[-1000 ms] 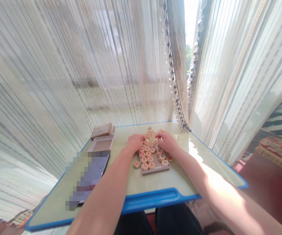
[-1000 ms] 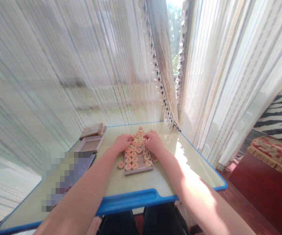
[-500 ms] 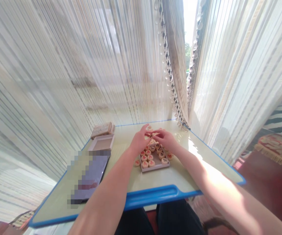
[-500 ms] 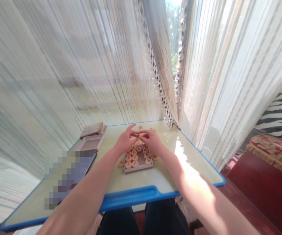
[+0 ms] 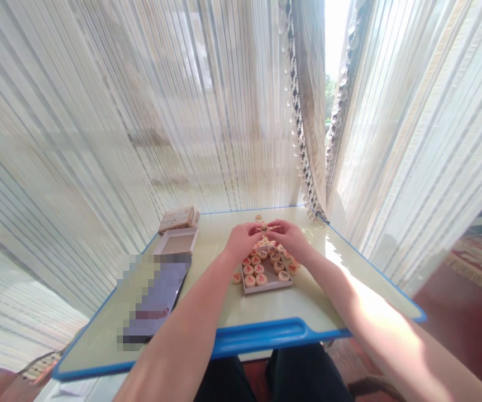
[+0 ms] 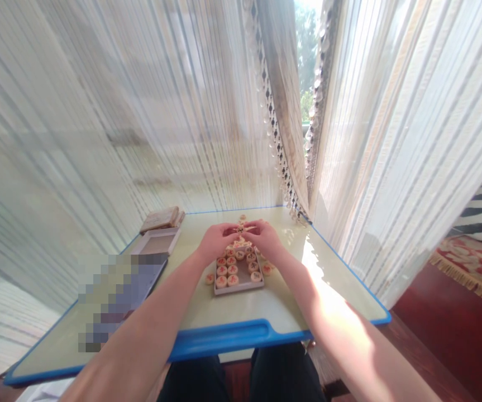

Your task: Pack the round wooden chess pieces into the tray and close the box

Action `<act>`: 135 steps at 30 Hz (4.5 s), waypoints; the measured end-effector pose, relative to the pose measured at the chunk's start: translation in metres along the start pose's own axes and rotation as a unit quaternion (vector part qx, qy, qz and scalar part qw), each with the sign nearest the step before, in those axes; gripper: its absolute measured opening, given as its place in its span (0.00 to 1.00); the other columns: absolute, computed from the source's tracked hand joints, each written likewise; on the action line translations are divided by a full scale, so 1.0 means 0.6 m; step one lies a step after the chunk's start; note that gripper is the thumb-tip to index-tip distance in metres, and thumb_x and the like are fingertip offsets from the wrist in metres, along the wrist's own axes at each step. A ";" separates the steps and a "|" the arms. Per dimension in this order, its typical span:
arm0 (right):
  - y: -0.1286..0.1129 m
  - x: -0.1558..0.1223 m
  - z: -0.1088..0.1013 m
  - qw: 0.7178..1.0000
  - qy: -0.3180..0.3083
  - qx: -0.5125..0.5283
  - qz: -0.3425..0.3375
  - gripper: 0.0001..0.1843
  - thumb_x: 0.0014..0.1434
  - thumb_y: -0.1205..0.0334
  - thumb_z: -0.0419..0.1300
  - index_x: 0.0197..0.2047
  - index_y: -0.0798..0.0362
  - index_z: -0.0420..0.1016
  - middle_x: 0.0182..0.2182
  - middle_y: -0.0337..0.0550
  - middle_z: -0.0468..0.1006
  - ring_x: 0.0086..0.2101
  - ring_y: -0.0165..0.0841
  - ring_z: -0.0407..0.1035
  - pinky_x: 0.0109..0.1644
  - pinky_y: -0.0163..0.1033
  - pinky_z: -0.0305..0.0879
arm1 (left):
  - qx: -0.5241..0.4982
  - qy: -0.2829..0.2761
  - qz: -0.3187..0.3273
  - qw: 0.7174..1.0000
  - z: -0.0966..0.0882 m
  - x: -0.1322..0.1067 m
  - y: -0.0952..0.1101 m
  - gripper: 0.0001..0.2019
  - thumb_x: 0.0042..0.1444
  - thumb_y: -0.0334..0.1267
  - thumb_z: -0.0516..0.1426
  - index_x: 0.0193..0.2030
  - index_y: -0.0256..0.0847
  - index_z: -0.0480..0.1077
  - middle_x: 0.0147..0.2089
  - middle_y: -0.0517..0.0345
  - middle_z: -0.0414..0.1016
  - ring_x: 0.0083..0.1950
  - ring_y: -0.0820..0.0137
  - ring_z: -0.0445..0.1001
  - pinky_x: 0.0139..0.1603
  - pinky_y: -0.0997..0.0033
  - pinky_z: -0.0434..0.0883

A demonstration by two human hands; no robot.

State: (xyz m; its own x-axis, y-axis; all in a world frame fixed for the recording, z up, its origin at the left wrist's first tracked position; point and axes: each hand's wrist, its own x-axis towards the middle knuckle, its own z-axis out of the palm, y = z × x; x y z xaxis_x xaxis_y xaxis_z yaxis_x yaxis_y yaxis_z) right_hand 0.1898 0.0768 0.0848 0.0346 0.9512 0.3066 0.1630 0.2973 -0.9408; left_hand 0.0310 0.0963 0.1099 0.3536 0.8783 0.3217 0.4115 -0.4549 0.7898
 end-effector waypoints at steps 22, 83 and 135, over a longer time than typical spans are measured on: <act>-0.015 -0.015 -0.006 0.936 -0.026 -0.329 -0.125 0.14 0.51 0.57 0.62 0.41 0.50 0.75 0.30 0.40 0.78 0.30 0.31 0.70 0.35 0.36 0.64 | -0.045 -0.049 -0.103 0.992 -0.015 -0.007 0.002 0.18 0.52 0.39 0.58 0.50 0.38 0.69 0.30 0.57 0.74 0.27 0.76 0.69 0.22 0.80 0.64; -0.012 -0.012 -0.006 0.882 -0.122 -0.435 -0.133 0.08 0.51 0.65 0.57 0.31 0.50 0.78 0.29 0.41 0.75 0.33 0.31 0.67 0.37 0.34 0.61 | 0.271 -0.089 -0.033 0.958 -0.022 -0.004 -0.023 0.10 0.47 0.34 0.53 0.33 0.42 0.76 0.35 0.59 0.78 0.37 0.69 0.74 0.36 0.75 0.68; -0.013 -0.013 0.000 0.860 -0.163 -0.463 -0.140 0.15 0.46 0.63 0.62 0.40 0.48 0.76 0.37 0.43 0.73 0.42 0.37 0.66 0.45 0.38 0.61 | 0.308 -0.100 -0.039 0.945 -0.019 -0.007 -0.003 0.12 0.47 0.32 0.51 0.32 0.42 0.76 0.31 0.58 0.77 0.32 0.70 0.73 0.32 0.76 0.66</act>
State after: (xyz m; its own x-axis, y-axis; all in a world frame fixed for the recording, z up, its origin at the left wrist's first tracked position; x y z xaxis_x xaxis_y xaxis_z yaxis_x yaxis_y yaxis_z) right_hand 0.1883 0.0670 0.0895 -0.3879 0.8704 0.3032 0.8402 0.4692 -0.2719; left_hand 0.0193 0.0948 0.1128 0.4284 0.8955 0.1206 0.8326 -0.4431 0.3323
